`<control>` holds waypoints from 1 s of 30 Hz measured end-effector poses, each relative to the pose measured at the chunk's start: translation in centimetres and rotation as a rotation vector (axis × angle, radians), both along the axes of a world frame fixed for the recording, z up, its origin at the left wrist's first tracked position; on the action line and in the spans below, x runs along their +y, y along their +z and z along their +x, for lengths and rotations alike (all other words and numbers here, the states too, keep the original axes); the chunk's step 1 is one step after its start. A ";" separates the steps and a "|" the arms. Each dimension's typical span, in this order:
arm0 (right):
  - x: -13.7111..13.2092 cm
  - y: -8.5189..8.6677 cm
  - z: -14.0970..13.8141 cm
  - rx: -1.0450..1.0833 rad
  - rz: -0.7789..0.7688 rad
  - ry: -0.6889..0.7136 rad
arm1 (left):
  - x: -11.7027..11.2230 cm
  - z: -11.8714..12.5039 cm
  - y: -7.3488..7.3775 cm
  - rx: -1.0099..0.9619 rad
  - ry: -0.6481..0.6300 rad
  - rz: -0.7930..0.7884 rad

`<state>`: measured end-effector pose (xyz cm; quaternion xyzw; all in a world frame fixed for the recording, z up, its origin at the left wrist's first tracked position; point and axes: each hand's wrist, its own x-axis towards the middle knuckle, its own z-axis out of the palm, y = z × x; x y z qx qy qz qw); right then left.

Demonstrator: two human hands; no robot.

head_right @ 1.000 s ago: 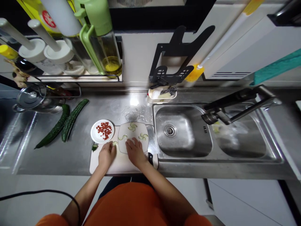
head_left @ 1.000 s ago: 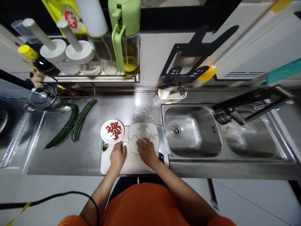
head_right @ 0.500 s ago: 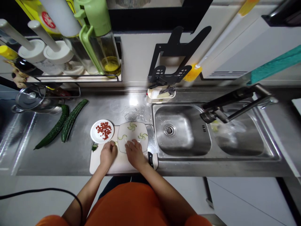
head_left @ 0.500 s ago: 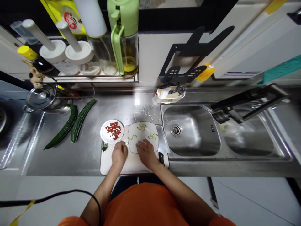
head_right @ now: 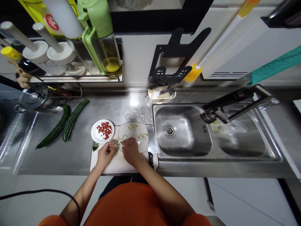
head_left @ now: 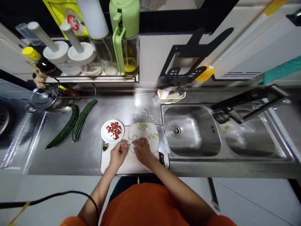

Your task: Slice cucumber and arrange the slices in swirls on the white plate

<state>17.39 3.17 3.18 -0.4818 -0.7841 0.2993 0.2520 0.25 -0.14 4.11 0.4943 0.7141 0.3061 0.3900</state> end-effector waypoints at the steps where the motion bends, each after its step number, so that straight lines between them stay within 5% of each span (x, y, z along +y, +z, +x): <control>1: 0.2 0.1 -0.1 0.027 -0.011 0.020 | 0.0 0.0 0.3 -0.014 -0.026 0.000; 6: 1.1 0.4 -0.4 0.118 -0.095 0.136 | 0.1 0.1 1.1 -0.051 -0.092 0.029; 13: 1.3 1.8 0.2 0.111 -0.228 0.044 | 0.7 0.7 1.1 -0.268 -0.006 -0.099; 22: 1.2 3.4 1.3 0.049 -0.074 0.162 | 1.8 0.7 0.6 -0.923 0.240 -0.749; 30: 0.8 3.3 1.7 0.034 -0.050 0.160 | 2.5 0.9 0.4 -1.039 0.240 -0.688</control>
